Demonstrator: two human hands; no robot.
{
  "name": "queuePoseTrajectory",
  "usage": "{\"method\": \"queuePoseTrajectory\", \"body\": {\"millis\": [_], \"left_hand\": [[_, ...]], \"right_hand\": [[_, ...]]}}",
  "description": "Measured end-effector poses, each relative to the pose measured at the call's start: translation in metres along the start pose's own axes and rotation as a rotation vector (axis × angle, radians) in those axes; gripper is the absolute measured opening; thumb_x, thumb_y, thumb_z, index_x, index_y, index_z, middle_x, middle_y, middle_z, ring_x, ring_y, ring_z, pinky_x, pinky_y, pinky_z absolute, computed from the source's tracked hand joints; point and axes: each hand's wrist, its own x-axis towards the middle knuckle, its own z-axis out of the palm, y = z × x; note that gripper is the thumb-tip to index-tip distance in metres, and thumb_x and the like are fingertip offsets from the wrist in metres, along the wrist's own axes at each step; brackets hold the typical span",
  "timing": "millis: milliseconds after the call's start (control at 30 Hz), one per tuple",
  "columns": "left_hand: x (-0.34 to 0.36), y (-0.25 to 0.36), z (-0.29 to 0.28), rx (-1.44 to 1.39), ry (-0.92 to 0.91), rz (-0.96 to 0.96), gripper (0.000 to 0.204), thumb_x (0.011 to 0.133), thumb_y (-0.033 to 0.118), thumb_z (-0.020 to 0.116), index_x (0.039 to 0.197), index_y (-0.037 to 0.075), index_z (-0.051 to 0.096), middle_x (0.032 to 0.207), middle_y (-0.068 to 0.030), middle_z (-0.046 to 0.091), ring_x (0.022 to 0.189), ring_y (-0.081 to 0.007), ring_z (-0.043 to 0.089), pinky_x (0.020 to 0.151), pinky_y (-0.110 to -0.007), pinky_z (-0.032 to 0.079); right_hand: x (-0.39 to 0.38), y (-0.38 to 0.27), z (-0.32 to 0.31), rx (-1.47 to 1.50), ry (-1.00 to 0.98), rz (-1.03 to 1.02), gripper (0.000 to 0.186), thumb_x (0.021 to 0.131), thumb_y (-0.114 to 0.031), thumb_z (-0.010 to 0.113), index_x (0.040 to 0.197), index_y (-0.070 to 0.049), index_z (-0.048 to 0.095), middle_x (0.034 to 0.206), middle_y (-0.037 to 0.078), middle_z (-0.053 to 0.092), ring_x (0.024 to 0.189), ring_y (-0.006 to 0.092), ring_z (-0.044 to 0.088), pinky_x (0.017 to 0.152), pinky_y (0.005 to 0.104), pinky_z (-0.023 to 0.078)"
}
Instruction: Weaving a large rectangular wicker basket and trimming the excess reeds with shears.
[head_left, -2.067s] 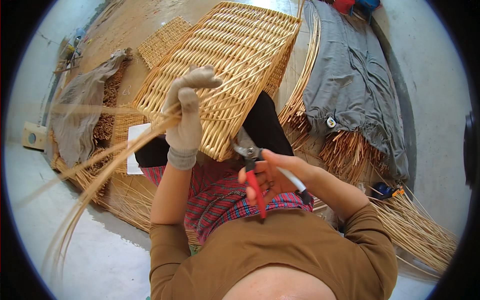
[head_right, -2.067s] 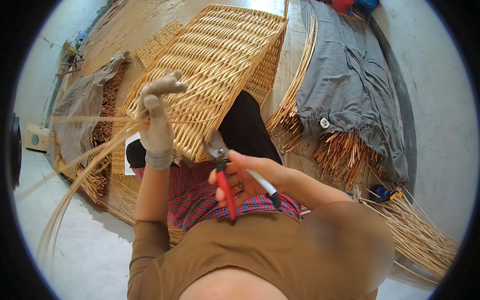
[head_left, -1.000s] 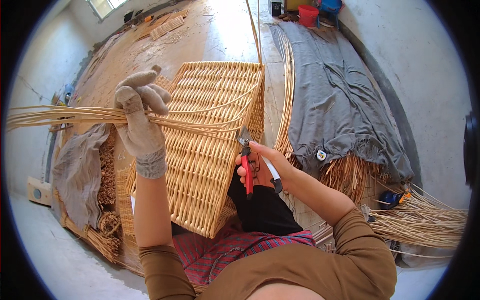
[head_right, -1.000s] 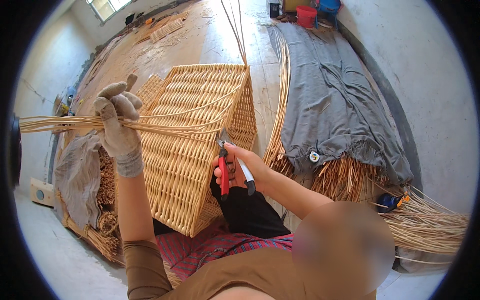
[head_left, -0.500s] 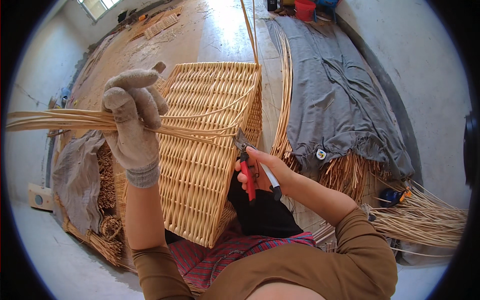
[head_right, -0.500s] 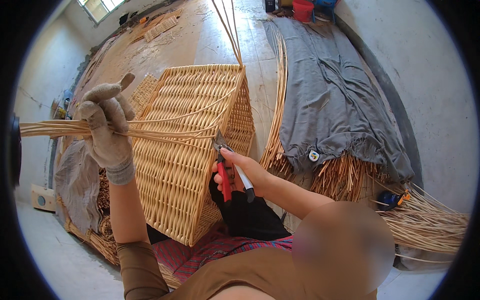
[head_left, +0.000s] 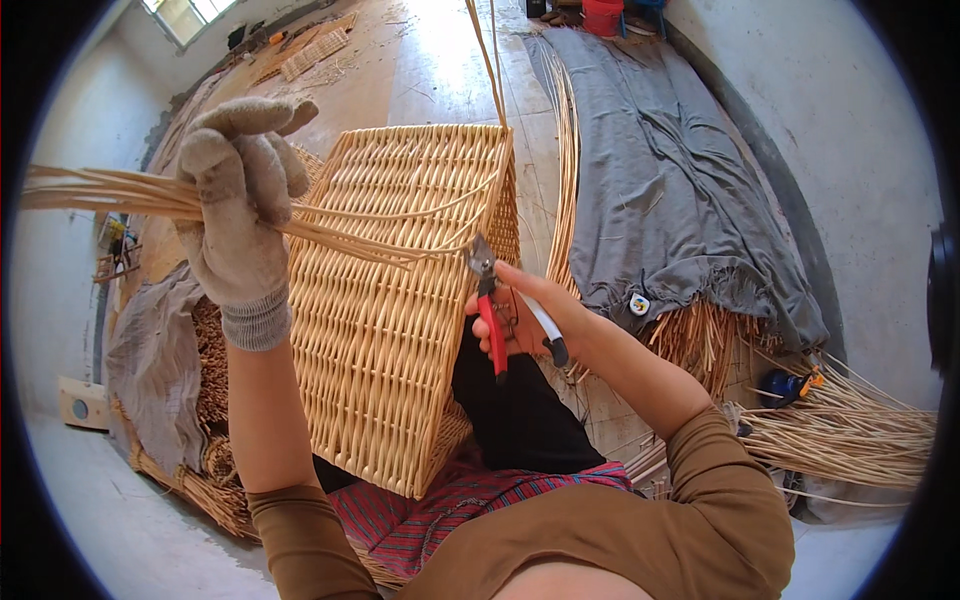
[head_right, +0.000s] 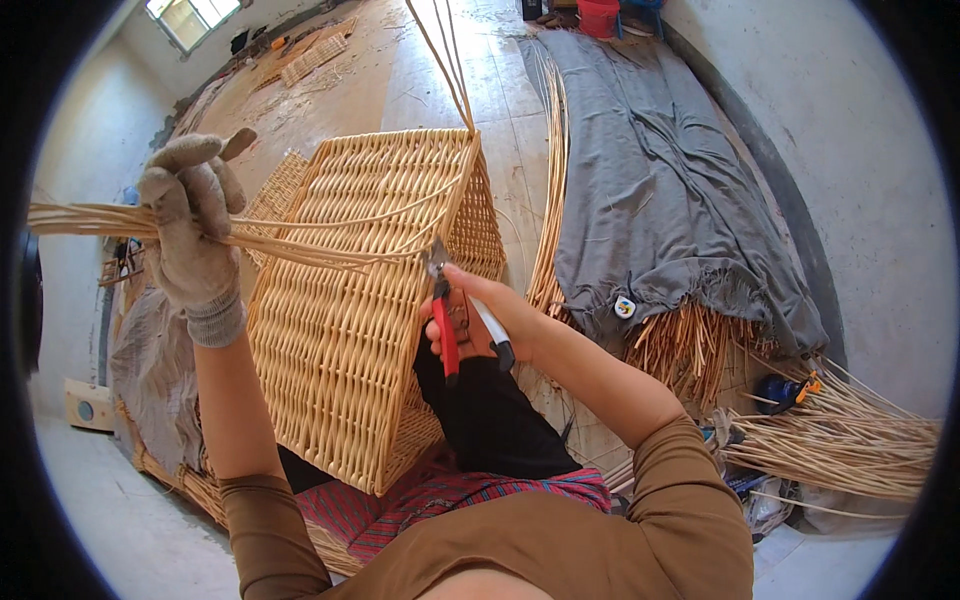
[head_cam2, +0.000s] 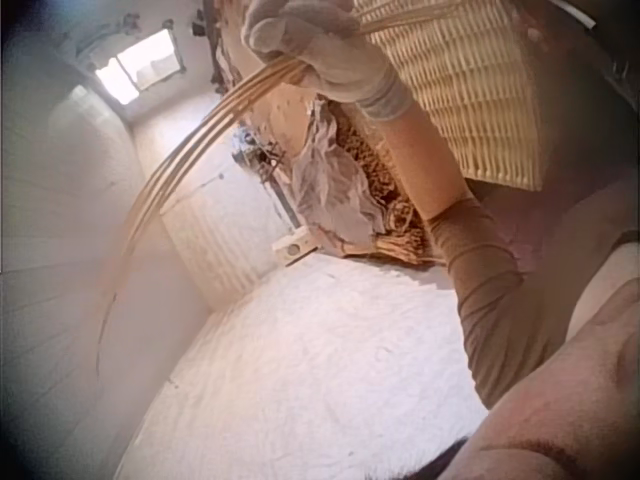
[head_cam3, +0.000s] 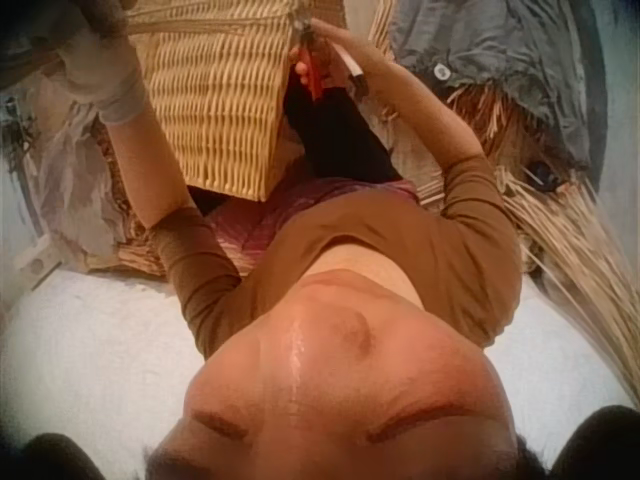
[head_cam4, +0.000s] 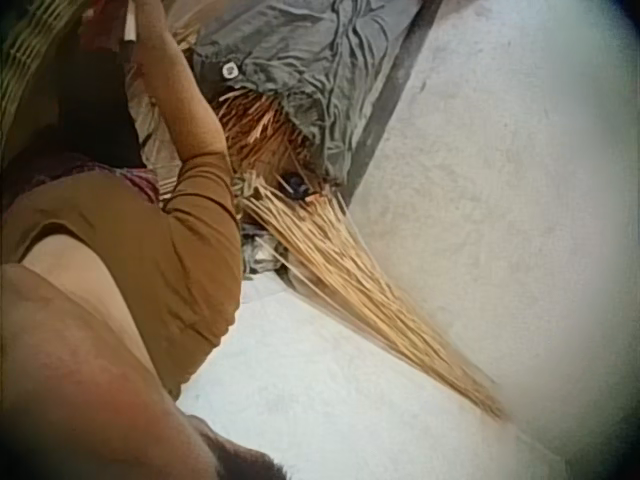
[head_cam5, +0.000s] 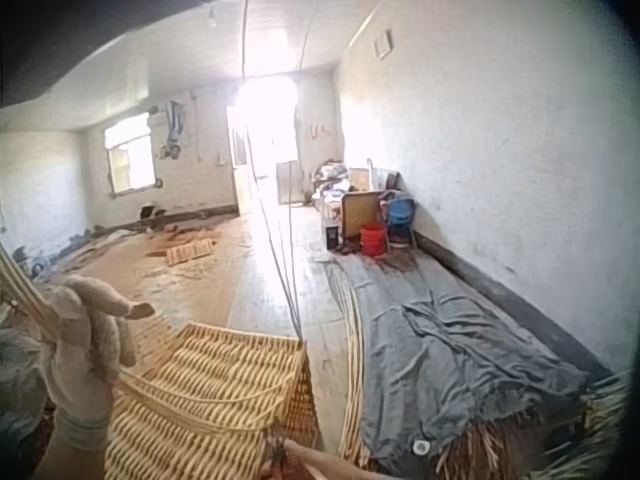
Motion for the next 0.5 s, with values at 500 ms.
{"method": "queuePoseTrajectory", "body": {"millis": [500], "left_hand": [[0.043, -0.006, 0.002, 0.165, 0.055, -0.097, 0.048, 0.105, 0.040, 0.038, 0.109, -0.002, 0.061, 0.055, 0.0051, 0.036, 0.052, -0.0099, 0.036, 0.087, -0.044, 0.052]], "right_hand": [[-0.007, -0.025, -0.024, -0.048, -0.131, -0.060, 0.059, 0.100, -0.056, 0.038, 0.118, -0.003, 0.056, 0.095, 0.010, 0.066, 0.092, 0.0252, 0.065, 0.084, 0.0428, 0.053]]}}
